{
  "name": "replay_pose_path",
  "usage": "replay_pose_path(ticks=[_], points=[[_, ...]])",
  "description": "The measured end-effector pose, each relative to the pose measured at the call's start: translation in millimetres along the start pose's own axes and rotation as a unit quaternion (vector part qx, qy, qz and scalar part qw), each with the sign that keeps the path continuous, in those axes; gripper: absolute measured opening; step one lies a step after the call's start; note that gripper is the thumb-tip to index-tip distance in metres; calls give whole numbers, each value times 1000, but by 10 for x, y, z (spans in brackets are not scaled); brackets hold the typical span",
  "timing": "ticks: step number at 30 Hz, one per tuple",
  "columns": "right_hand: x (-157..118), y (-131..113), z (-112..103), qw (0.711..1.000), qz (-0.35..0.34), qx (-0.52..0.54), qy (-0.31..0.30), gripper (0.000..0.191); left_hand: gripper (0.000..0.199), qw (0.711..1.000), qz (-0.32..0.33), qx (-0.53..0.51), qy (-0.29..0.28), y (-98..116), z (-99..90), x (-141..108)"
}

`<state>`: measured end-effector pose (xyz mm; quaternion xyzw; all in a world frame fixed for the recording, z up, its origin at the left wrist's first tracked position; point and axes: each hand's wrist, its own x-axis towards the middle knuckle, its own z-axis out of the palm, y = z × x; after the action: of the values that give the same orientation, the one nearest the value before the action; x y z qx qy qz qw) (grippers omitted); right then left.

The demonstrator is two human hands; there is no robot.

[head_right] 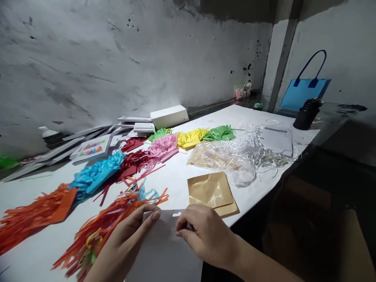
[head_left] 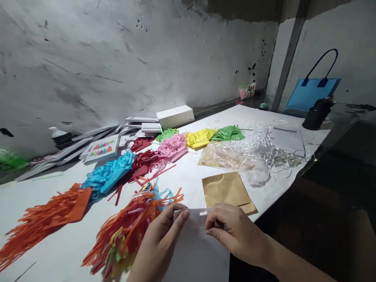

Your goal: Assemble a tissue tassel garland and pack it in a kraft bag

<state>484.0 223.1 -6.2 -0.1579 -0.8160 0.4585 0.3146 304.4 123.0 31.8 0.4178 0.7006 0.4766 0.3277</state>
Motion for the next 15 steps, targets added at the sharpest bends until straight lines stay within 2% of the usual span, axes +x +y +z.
replay_pose_path(ticks=[9,15], points=[[23,-70,135,999,-3,-52,13,19,39,1000,-3,-26,-17,-2,-88,-41],[39,-82,266,993,-31,-104,35,18,39,999,-8,-47,-24,-30,-136,-46]])
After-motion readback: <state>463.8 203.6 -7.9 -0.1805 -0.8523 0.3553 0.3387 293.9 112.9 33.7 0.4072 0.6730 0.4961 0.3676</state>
